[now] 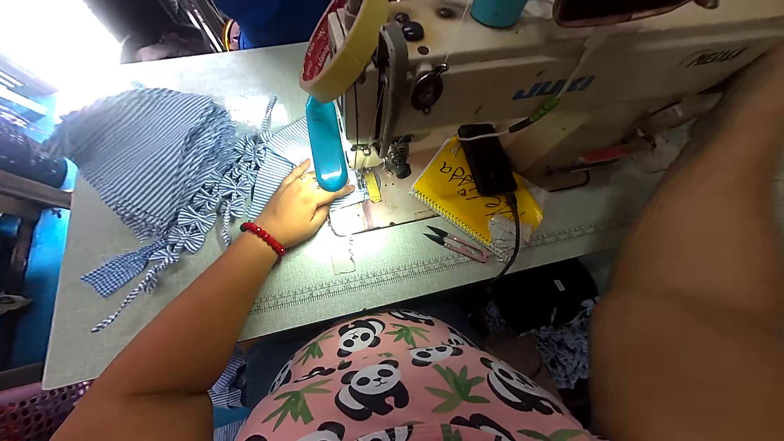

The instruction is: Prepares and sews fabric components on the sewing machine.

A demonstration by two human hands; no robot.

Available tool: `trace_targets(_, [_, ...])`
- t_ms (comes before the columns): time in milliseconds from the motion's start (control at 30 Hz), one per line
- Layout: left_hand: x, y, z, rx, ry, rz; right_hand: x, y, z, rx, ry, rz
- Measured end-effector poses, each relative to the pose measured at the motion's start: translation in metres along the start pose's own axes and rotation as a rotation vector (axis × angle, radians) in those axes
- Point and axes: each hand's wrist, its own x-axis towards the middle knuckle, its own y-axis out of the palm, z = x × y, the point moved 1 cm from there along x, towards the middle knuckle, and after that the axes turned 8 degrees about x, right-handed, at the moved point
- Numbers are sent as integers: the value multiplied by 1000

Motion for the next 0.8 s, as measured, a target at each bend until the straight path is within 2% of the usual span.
trace_targets(67, [1, 1, -1, -5, -7, -3, -7, -11, -53, -71, -126, 24])
trace_targets(167, [0, 1, -2, 17, -2, -16, -35, -36, -99, -156, -150, 98])
trace_targets(300, [0, -3, -24, 135, -89, -17, -69, -55, -79, -144, -211, 71])
trace_targets(467, [2, -1, -63, 253, -217, -53, -120, -42, -56, -362, -284, 149])
trace_targets(600, [2, 2, -70, 251, -262, -66, -148, -19, -56, -508, -405, 319])
trace_targets(800, [0, 2, -63, 197, -225, -43, -154, -5, -77, -577, -487, 278])
